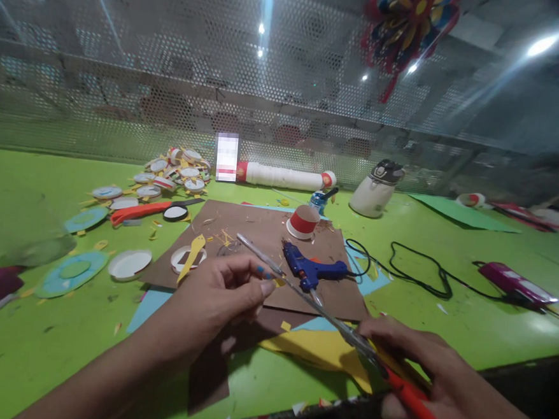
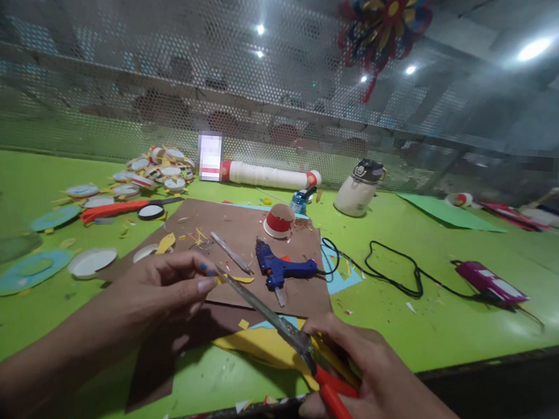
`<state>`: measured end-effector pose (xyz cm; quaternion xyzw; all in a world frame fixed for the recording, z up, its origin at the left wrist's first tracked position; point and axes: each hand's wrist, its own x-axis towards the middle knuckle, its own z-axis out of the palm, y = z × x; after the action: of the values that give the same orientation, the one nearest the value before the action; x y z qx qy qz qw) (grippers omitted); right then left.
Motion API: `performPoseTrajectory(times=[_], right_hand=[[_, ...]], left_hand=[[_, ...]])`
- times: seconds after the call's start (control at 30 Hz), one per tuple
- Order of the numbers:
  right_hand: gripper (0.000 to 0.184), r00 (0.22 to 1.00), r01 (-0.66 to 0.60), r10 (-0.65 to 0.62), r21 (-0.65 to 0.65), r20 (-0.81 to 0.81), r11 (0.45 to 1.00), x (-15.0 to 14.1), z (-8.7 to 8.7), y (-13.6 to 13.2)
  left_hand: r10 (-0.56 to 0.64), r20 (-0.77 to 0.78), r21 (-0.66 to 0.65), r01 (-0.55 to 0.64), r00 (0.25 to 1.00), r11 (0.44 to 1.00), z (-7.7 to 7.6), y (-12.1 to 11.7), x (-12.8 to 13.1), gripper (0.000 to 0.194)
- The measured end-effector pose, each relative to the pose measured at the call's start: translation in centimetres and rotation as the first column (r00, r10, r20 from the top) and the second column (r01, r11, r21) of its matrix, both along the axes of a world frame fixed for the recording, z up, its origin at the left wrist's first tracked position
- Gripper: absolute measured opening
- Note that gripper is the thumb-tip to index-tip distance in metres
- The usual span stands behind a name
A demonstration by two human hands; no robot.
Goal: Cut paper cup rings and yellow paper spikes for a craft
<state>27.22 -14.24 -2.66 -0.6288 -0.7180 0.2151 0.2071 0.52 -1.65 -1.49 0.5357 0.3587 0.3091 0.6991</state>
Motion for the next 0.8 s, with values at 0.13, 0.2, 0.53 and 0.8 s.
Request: performPoseTrajectory(times=[0.13,0.2,0.53,0.8], right_hand=[[0.046,0.999,-0.009,0.008,0.023,0.031,1.000,0.22,-0.24,-0.03],[0.046,0.999,-0.010,0.009,0.022,0.041,1.000,0.22,-0.19,-0.01],[0.046,0.993,0.002,0.002,-0.034,0.122,0.999,0.38,-0.21,-0.22],[0.043,0.989,-0.010,0.007,0.018,0.151,1.000,0.32,-0.42,-0.71]], left_hand=[[0.006,0.005,-0.025,-0.006,1.000,1.000,0.01,-0.01,-0.01,0.020],[0.013,0.012,-0.015,-0.013,1.000,1.000,0.02,0.09,-0.03,0.020],[-0.032,0.020,-0.055,0.033,0.999,0.998,-0.10,-0.14,-0.04,0.021],[-0.039,0.030,-0.056,0.041,0.999,0.998,0.03,-0.15,-0.10,0.020]])
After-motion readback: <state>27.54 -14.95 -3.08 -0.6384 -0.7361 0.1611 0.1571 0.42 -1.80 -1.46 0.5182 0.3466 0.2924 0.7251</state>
